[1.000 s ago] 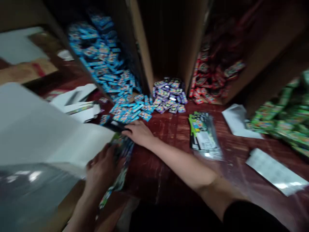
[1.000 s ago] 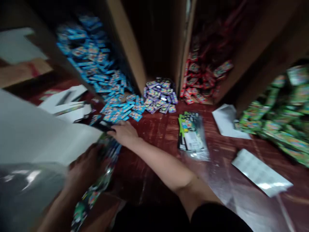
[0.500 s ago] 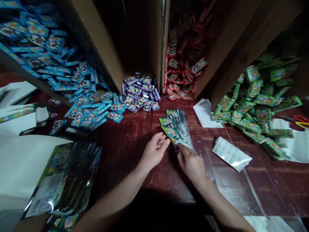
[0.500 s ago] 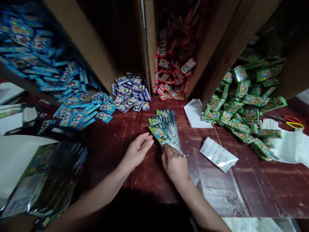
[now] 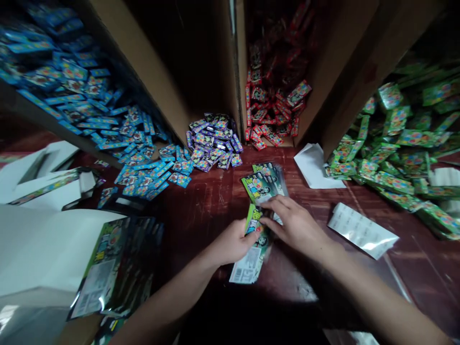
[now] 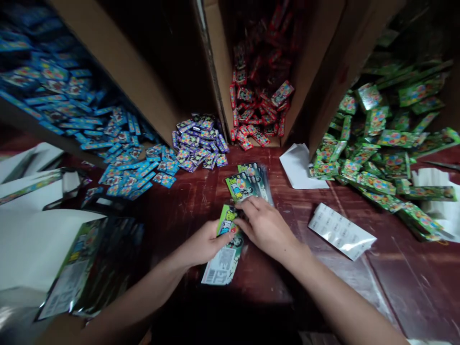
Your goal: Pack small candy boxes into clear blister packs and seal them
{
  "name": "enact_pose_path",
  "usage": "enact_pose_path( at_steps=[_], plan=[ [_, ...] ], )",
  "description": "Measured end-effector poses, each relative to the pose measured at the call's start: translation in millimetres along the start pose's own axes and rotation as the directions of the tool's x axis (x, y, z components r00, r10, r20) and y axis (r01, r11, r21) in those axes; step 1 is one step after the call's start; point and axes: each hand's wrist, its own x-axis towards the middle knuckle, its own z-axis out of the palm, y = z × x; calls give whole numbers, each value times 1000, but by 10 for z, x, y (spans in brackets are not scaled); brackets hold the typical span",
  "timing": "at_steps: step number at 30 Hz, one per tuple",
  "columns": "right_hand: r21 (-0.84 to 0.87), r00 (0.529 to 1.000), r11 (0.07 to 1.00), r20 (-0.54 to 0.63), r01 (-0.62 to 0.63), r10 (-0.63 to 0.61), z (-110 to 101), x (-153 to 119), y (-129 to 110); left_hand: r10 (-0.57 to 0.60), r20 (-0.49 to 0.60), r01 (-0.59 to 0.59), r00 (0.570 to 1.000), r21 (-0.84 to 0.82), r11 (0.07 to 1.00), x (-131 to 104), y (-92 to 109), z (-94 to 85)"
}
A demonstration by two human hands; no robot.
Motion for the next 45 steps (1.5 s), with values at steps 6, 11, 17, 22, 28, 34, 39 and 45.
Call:
enact_pose_path(
  at_steps=[6, 11, 17, 22, 28, 34, 39, 45],
  plan=[
    [206, 876, 975, 451, 85, -171, -337, 80, -48, -56, 238, 97, 970, -163, 982, -200, -44, -185],
    [292, 946, 956, 300, 31, -122, -249, 171, -47, -92, 158, 154, 983, -448, 881, -306, -125, -242],
    [284, 935, 897, 1, -340, 354, 672, 198, -285, -149, -451, -7, 880, -326, 945, -249, -417, -179],
    [-38, 895, 894, 13, -446, 446, 1256, 231, -359, -140, -570, 65, 810, -149, 987, -259, -626, -144],
    [-158, 925, 928, 124, -338, 358, 1146, 637, -156, 219, -818, 204, 532, 375, 904, -122, -617, -819],
    [-377, 986, 917, -47, 133, -162, 901, 1912, 120, 189, -874, 590, 448, 448, 671, 403, -757, -1629],
    [-372, 943, 867, 95, 331, -319, 1083, 2594, 269, 182, -891, 656, 416, 433, 619, 544, -859, -1766],
    [-320, 963, 927, -114, 197, -244, 743, 2041, 237, 219, -877, 665, 427, 469, 582, 249, -606, -1671]
  ],
)
